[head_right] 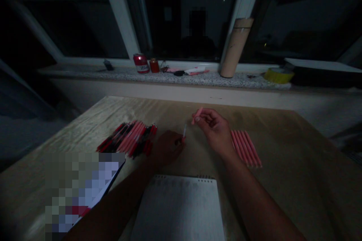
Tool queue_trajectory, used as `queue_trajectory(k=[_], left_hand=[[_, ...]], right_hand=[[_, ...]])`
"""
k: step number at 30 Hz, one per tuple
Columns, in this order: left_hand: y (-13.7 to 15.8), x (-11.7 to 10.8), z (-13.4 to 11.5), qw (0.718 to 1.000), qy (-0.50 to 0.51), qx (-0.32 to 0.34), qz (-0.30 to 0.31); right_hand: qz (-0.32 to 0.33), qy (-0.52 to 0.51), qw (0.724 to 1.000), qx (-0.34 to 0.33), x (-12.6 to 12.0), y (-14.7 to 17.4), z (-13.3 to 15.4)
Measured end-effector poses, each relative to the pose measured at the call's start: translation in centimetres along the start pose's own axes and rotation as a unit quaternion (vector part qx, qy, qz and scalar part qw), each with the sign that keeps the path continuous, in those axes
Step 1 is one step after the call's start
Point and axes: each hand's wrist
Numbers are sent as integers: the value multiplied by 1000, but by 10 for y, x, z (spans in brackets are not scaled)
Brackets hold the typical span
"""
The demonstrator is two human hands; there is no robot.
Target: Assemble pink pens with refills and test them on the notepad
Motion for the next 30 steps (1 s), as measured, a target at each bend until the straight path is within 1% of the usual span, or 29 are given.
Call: queue_trajectory(k=[4, 10, 16, 23, 30], left_hand=[[0, -1, -2, 1000, 4, 5, 15], [0, 0, -3, 999, 5, -1, 43], [0, 0, -2, 999, 7, 0, 38], [-1, -1, -3, 999, 9, 6, 33], [-1, -1, -3, 1000, 9, 3, 24]], right_hand=[[-6, -26, 1000, 2, 4, 4, 9], [-9, -35, 999, 21, 7, 6, 10], [-5, -23, 1000, 20, 7, 6, 10], [-2, 2, 1000, -5, 3, 6, 7], [-1, -14, 1000, 10, 3, 6, 6]])
Point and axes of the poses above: each hand's wrist, its own y-axis away from the middle knuckle, its own x-axis out of the palm, z = x × y, and after that the axes turned 5 degrees about -z, right-handed
